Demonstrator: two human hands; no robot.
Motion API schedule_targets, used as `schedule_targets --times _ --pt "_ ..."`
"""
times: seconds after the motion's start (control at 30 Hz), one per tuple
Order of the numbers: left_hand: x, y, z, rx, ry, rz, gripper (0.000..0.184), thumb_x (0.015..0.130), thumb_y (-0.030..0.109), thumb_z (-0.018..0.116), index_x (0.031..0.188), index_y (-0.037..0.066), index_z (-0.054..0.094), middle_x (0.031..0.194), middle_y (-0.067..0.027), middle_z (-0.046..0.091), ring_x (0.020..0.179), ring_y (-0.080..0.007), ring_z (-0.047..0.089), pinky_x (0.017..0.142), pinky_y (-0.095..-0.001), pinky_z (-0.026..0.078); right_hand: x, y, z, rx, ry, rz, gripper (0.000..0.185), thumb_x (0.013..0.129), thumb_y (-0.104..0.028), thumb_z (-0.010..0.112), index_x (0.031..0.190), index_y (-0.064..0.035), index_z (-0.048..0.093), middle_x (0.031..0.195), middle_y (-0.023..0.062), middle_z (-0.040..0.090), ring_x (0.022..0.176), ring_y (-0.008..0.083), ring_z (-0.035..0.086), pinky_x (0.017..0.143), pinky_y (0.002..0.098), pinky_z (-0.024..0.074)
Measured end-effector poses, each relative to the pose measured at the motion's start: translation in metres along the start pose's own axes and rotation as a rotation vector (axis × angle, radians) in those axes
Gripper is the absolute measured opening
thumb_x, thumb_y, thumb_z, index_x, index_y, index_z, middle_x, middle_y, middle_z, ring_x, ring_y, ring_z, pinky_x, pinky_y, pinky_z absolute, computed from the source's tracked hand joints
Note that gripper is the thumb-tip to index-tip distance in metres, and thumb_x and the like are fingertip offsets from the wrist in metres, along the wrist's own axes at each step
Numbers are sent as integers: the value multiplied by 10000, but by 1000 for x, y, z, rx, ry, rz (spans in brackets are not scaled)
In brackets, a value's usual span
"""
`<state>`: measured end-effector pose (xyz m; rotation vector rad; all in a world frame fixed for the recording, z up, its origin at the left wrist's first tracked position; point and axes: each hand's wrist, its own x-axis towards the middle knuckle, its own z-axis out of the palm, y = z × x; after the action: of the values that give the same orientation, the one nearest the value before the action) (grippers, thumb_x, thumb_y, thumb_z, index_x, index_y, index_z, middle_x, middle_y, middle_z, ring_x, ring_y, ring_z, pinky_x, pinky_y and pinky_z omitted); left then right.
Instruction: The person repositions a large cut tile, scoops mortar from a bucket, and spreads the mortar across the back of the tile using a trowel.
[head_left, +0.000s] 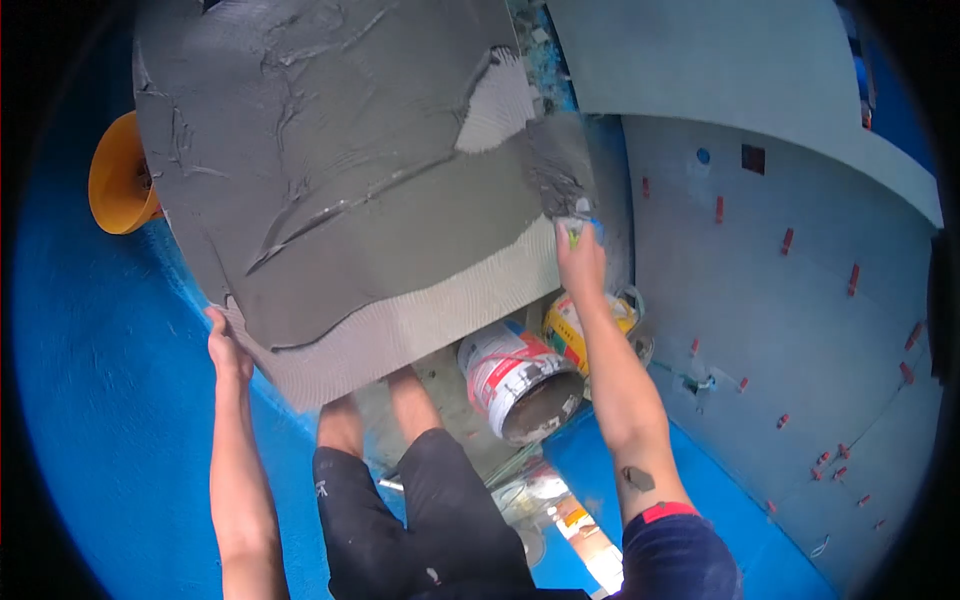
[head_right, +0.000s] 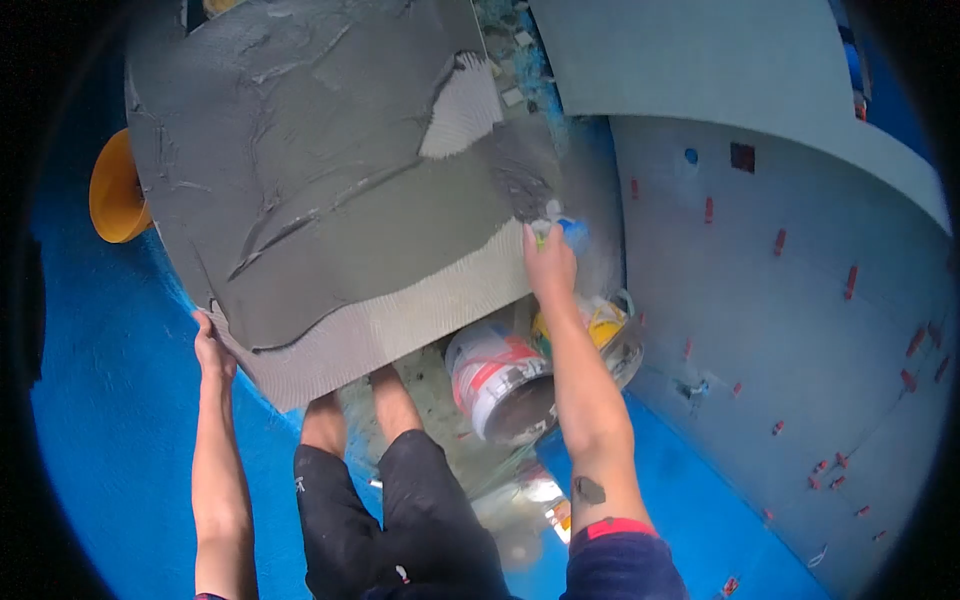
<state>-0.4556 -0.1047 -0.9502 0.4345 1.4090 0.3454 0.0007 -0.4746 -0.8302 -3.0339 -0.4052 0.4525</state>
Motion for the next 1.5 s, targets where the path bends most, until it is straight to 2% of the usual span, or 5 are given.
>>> schedule_targets --times 0.23,0.33,0.73,1.1,1.5 --pt "-16 9 18 -59 -36 -71 656 1027 448 385 1492 0 267 1539 -130 315 1412 -253 309 1166 -398 239 16 -42 -16 219 99 -157 427 960 -415 542 1038 4 524 832 285 650 755 495 621 657 524 491" --pt "-14 9 18 20 20 -66 654 1028 444 382 1493 1 262 1552 -124 289 1420 -250 294 1169 -400 234 48 -76 -30 768 -272 192 438 969 -424 529 1039 8 534 849 263 660 766 477 633 656 495 494" --pt "-8 3 12 -29 5 -28 646 1018 470 397 1423 -33 376 1477 -141 415 1340 -266 420 1136 -400 305 104 -72 -45 298 32 -24 534 954 -533 472 1155 -44 545 1045 258 662 1033 464 595 860 489 457" --pt "-13 6 17 30 97 -42 642 1027 452 380 1440 -38 344 1491 -153 390 1362 -268 392 1145 -398 288 210 -130 -56 188 -398 -264 550 923 -484 482 923 42 642 786 202 636 744 302 593 736 411 461" --pt "-7 4 8 -4 24 -31 701 1022 428 408 1499 -43 201 1577 -146 219 1447 -250 233 1186 -376 184 95 -114 -43 -192 -810 -672 550 916 -539 490 881 -10 637 796 236 655 769 415 632 715 476 498"
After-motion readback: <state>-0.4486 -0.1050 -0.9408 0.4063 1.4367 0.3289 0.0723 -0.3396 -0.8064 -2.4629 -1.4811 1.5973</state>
